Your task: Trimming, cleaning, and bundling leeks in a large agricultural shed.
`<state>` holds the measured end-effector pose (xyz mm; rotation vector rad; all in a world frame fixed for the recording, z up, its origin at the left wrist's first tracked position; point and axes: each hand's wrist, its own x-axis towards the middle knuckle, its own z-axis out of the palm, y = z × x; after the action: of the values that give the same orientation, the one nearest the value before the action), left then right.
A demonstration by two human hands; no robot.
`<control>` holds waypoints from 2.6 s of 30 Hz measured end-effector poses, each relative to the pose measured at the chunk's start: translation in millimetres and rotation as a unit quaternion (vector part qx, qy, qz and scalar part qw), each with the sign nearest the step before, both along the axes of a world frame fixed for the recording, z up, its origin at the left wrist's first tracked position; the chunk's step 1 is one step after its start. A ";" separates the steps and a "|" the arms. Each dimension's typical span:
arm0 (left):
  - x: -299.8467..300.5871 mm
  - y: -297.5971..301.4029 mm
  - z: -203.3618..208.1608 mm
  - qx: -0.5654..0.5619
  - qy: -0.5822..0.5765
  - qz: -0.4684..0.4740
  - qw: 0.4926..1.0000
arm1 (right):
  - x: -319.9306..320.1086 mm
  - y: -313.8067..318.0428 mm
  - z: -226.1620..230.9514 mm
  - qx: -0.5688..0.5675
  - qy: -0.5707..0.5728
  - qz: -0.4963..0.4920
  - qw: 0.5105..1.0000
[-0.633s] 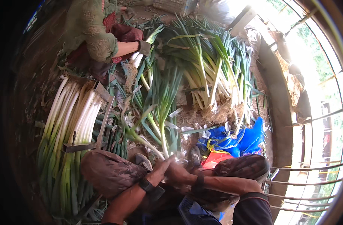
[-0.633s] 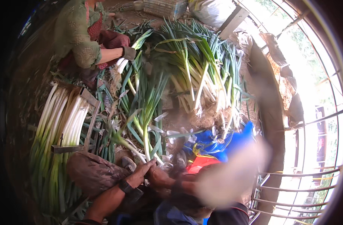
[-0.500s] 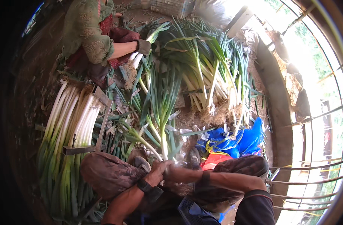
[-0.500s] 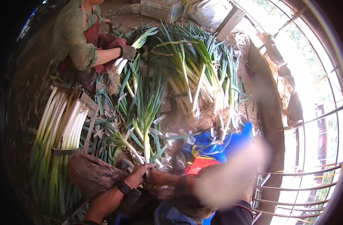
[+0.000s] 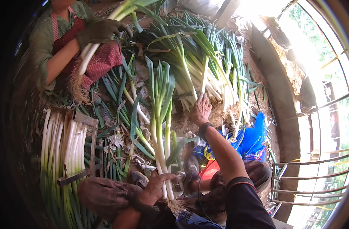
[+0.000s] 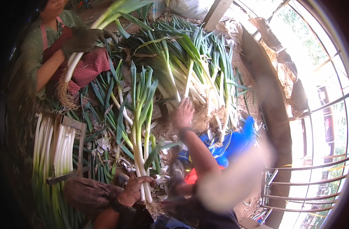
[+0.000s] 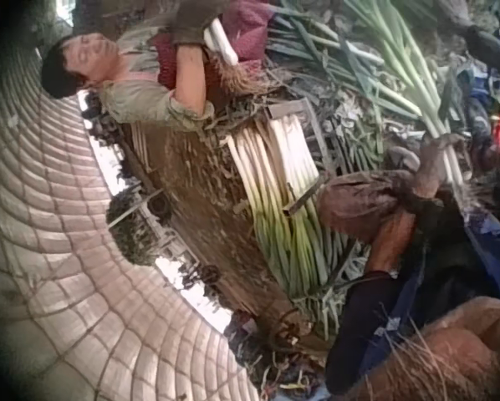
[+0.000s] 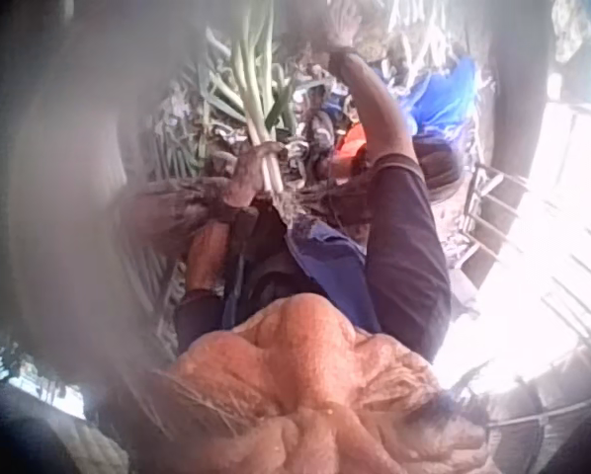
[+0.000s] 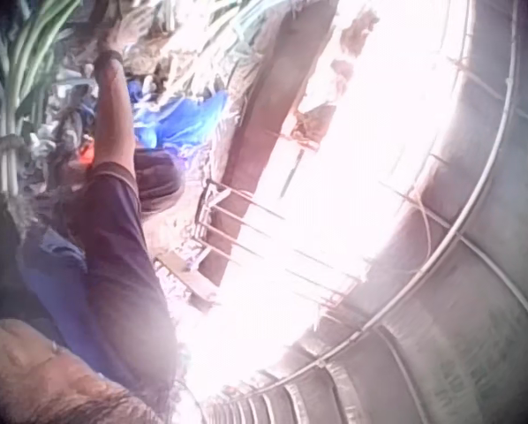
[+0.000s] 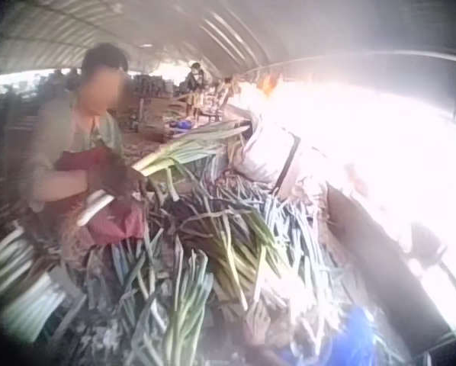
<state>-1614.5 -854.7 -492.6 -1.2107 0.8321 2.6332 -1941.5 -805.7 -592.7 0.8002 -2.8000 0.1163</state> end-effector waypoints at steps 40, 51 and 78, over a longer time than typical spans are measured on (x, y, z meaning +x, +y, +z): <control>16.5 33.6 -68.6 0.057 -0.176 -0.038 0.982 | -123.0 83.0 52.5 -0.062 -0.195 -0.040 0.978; -11.6 34.0 -53.0 0.173 -0.110 -0.061 0.977 | -109.1 152.2 20.2 -0.192 -0.225 0.282 0.913; -24.0 45.8 -58.2 0.100 -0.153 0.022 0.983 | -95.9 79.5 30.3 0.053 -0.137 0.071 0.987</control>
<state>-1638.6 -809.0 -550.8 -1.5345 0.4802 2.4019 -2037.4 -726.2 -562.4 1.0858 -3.0228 0.1079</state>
